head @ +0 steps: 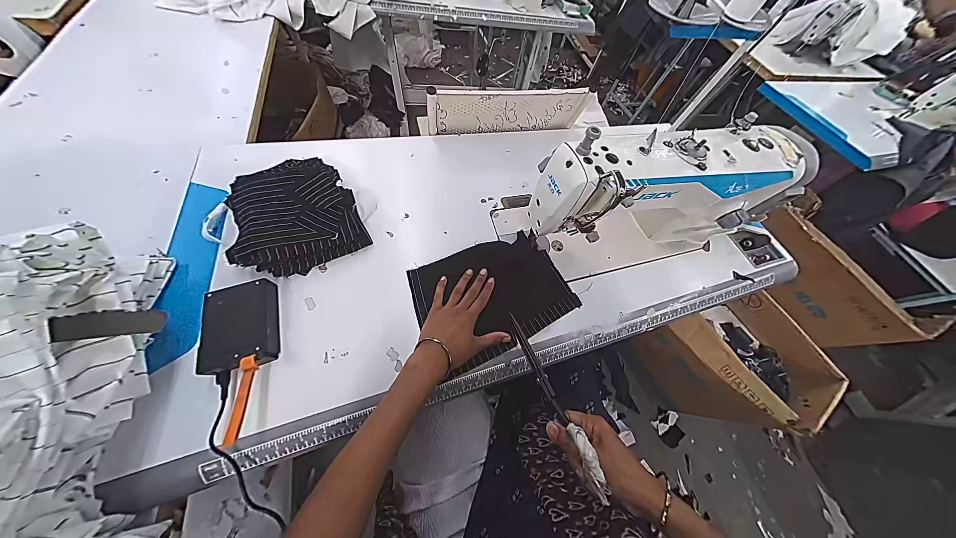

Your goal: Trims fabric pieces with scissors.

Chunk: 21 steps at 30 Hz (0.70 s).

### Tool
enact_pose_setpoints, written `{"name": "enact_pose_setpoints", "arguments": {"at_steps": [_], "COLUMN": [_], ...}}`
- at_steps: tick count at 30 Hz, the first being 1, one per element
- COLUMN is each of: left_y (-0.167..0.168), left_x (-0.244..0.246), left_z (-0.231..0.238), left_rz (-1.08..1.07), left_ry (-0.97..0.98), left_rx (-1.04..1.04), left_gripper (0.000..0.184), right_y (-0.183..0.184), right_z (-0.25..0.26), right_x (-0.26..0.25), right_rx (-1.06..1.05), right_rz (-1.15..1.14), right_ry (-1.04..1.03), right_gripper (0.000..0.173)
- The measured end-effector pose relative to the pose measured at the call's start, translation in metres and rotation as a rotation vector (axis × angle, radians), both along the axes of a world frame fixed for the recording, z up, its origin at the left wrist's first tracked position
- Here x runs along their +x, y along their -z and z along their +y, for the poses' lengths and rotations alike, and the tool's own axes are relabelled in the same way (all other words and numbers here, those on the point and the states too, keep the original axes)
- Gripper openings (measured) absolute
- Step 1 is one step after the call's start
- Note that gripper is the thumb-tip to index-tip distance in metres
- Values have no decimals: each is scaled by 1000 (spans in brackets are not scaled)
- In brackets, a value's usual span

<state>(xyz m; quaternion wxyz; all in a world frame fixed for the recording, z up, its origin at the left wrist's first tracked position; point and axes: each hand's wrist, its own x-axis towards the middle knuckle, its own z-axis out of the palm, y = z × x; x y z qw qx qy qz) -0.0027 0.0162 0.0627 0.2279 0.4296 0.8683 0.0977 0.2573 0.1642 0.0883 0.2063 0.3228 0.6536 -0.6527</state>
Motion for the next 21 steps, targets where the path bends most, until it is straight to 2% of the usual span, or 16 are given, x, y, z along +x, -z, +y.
{"name": "enact_pose_setpoints", "arguments": {"at_steps": [11,21], "left_y": [0,3], "left_x": [2,4], "left_z": [-2,-3], "left_rz": [-21,-5], "left_ry": [6,-13], "left_rx": [6,22], "left_gripper": [104,112], "right_y": [-5,-11], "right_z": [0,0], "right_x": [-26,-48], "right_rx": [-62,-52], "right_rz": [-1,-22], "right_ry": [13,-17], "right_gripper": [32,32]}}
